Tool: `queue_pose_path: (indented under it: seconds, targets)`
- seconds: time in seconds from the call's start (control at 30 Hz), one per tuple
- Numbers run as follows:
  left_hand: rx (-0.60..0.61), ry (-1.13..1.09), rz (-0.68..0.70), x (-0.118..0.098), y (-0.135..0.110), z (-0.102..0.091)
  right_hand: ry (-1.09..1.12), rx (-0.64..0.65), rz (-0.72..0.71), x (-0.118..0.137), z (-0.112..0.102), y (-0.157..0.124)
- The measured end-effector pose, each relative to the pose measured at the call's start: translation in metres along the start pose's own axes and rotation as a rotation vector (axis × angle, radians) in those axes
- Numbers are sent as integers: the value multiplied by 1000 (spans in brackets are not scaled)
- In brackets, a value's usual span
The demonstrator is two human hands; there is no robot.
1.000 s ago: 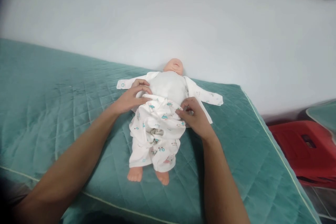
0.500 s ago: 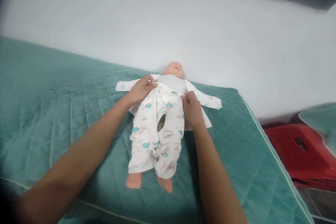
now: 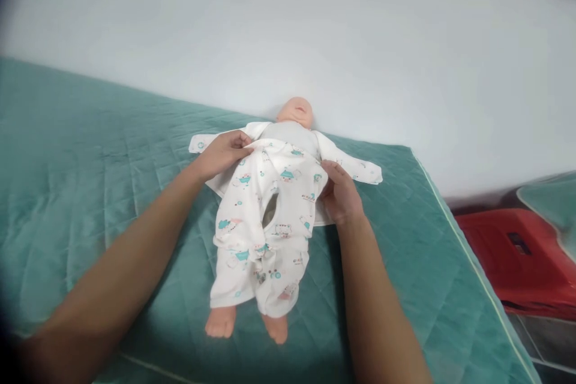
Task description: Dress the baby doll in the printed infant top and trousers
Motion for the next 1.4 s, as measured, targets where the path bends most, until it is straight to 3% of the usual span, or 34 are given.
queue_pose_path:
  seconds: [0.2, 0.4, 0.47, 0.57, 0.7, 0.87, 1.03, 1.4]
  targets:
    - [-26, 65, -100, 21, -3, 2, -170, 126, 62, 4, -2, -10]
    - [6, 62, -189, 20, -8, 3, -421, 138, 71, 3, -4, -15]
    - [0, -26, -229, 21, -10, 5, -536, 64, 31, 4, -5, -13]
    - [-13, -190, -296, 25, -12, 9, -776, -149, -82, 12, -7, -10]
    - [-43, -245, -299, 27, -12, 11, -1004, -386, -189, 22, -9, -10]
    - [33, -262, -269, 26, -12, 14, -1014, -272, -88, 14, -10, -4]
    - [148, -254, -199, 19, -13, 16, -1031, -157, -150, 14, -3, -4]
    - [384, -174, -82, -3, -19, 25, -647, -22, -154, 1, -3, -3]
Point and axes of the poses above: each hand's wrist, its own y-axis towards the middle knuckle, its own z-axis out of the palm, x = y × z, the point moved 8 cm from there along y, towards the middle knuckle, and after that the axes turned 8 degrees about z, right-handed, at the moved point
